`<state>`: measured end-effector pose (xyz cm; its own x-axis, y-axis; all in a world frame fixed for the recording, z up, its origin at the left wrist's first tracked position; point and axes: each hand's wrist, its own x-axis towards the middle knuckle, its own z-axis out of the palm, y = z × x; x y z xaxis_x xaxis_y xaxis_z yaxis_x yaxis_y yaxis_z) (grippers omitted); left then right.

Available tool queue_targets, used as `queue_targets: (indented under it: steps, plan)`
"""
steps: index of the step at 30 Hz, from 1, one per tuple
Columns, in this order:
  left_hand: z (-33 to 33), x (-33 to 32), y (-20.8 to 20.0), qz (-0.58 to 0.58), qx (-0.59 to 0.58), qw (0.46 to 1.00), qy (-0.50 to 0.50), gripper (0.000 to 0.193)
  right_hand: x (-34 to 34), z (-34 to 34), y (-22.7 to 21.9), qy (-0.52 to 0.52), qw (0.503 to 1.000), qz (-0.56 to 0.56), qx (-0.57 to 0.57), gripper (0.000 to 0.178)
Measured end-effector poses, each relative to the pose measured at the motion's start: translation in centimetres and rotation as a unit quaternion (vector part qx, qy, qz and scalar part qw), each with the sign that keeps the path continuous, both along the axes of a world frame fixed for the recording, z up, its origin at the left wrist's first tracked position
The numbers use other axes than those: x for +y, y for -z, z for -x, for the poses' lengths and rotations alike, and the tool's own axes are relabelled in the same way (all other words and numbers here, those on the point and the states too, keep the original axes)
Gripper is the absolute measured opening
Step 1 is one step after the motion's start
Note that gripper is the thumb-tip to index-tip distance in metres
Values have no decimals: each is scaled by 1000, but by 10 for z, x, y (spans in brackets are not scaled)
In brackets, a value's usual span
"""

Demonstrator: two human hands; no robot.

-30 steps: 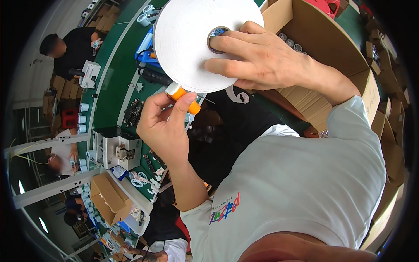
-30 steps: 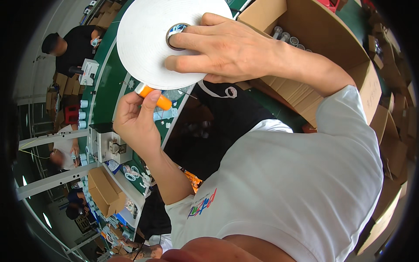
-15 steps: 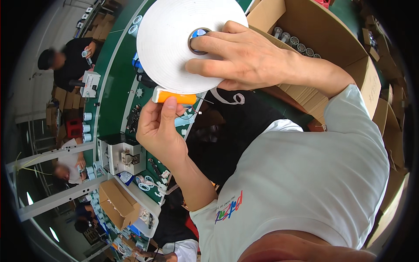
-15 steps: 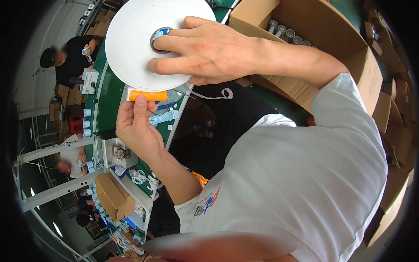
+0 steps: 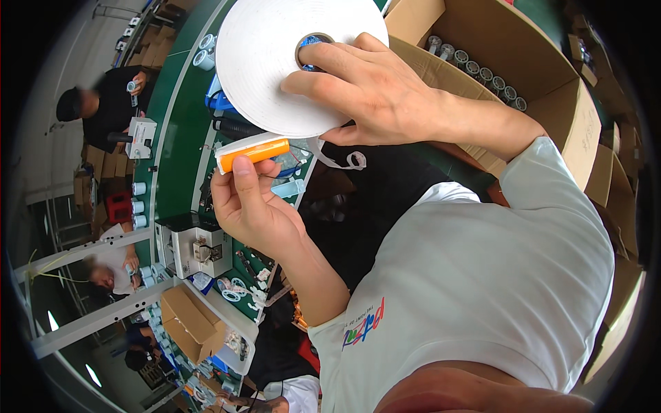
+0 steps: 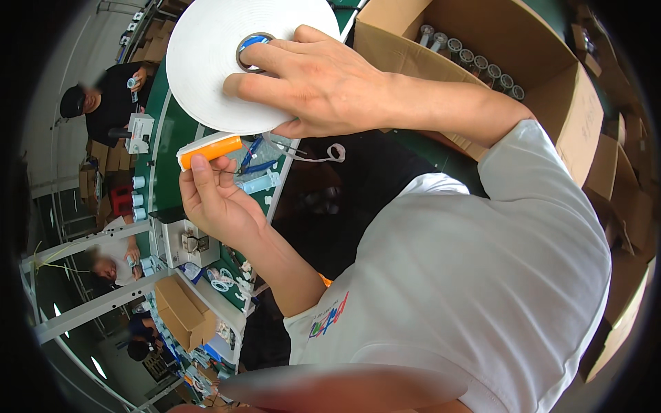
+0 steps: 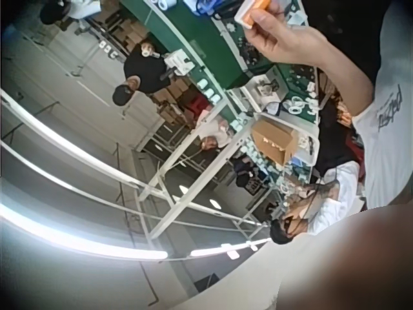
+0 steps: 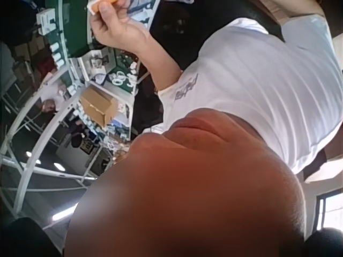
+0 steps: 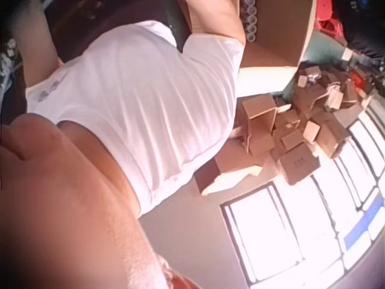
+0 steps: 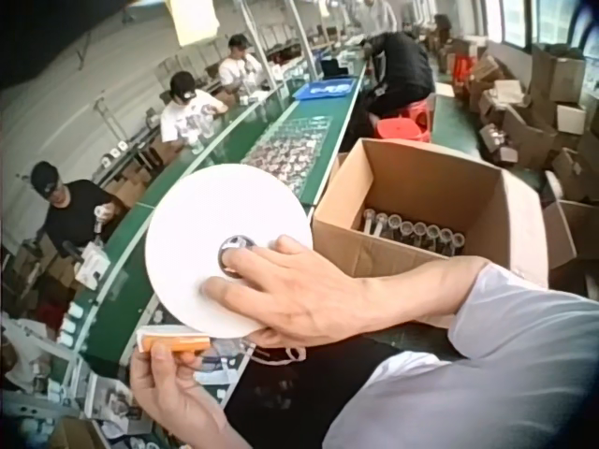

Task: Assembling and packaging electronic components at a production station.

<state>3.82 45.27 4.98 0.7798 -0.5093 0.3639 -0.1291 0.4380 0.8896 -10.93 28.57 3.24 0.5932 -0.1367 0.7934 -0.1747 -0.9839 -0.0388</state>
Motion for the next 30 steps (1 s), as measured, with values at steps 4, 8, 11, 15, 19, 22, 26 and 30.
queue_targets:
  steps: [4,8,11,15,19,22,26,30]
  plan:
    - [1,-3,4,35,28,999,5,24,6,-7,6,7,999,-24,-36,88]
    - [1,-6,10,73,57,996,12,28,13,-15,11,14,996,-50,-73,89]
    - [2,-9,12,101,70,992,10,30,17,-20,13,22,992,-79,-101,89]
    - [-1,-10,16,78,50,996,12,32,16,-24,14,28,990,-83,-111,90]
    - [-1,-9,17,53,53,997,7,33,16,-25,11,28,991,-82,-106,90]
    - [-1,-8,17,36,64,997,2,33,16,-25,9,28,992,-78,-98,90]
    - [-4,-6,17,46,41,998,13,33,13,-24,7,33,995,-24,-93,89]
    - [-4,-10,21,76,67,995,18,33,8,-28,6,31,995,0,-90,89]
